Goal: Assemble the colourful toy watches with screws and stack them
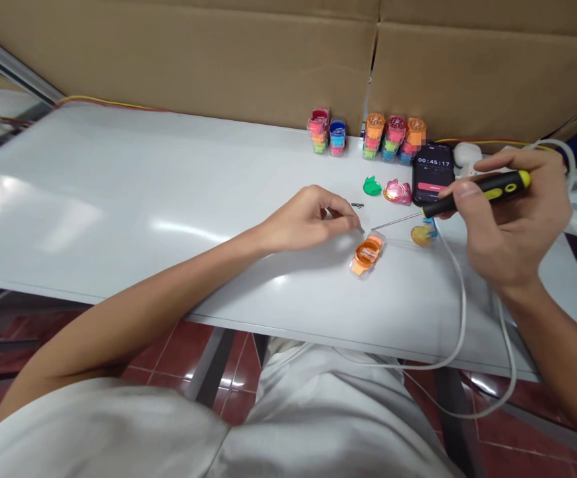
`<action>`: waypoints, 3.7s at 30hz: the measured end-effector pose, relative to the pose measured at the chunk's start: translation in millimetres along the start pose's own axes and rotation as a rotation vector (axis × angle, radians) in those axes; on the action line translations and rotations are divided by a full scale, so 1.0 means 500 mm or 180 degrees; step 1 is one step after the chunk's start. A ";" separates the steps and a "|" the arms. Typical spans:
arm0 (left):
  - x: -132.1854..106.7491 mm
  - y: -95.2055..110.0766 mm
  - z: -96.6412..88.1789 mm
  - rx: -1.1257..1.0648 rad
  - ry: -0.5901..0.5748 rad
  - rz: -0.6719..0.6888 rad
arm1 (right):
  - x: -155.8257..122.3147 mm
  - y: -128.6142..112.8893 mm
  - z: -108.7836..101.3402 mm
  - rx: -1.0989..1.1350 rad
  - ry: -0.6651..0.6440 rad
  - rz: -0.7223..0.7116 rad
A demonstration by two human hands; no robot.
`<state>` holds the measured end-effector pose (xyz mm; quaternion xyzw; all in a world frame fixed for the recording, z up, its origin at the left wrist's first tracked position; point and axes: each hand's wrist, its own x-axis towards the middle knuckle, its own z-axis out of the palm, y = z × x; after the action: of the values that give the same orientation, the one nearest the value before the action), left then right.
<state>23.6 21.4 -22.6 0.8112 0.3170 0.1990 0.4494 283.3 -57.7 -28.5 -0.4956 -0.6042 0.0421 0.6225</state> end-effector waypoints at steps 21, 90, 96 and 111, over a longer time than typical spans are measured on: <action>-0.024 0.017 0.074 -0.0360 0.0013 -0.0327 | -0.015 -0.013 -0.002 -0.0399 -0.0513 0.0118; -0.044 0.002 0.085 0.0955 0.0099 0.1346 | -0.025 0.034 0.005 -0.0197 -0.0612 -0.0177; -0.004 -0.027 0.037 0.1257 0.0759 0.0739 | -0.021 0.013 0.005 -0.0161 -0.0446 -0.0176; 0.007 -0.042 0.031 0.1268 0.0847 0.0749 | -0.017 -0.024 0.009 0.0199 -0.0238 -0.0361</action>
<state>28.5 22.7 -48.5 0.8816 0.3097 0.2884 0.2090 270.9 -66.6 -27.4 -0.4390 -0.6524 0.0441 0.6162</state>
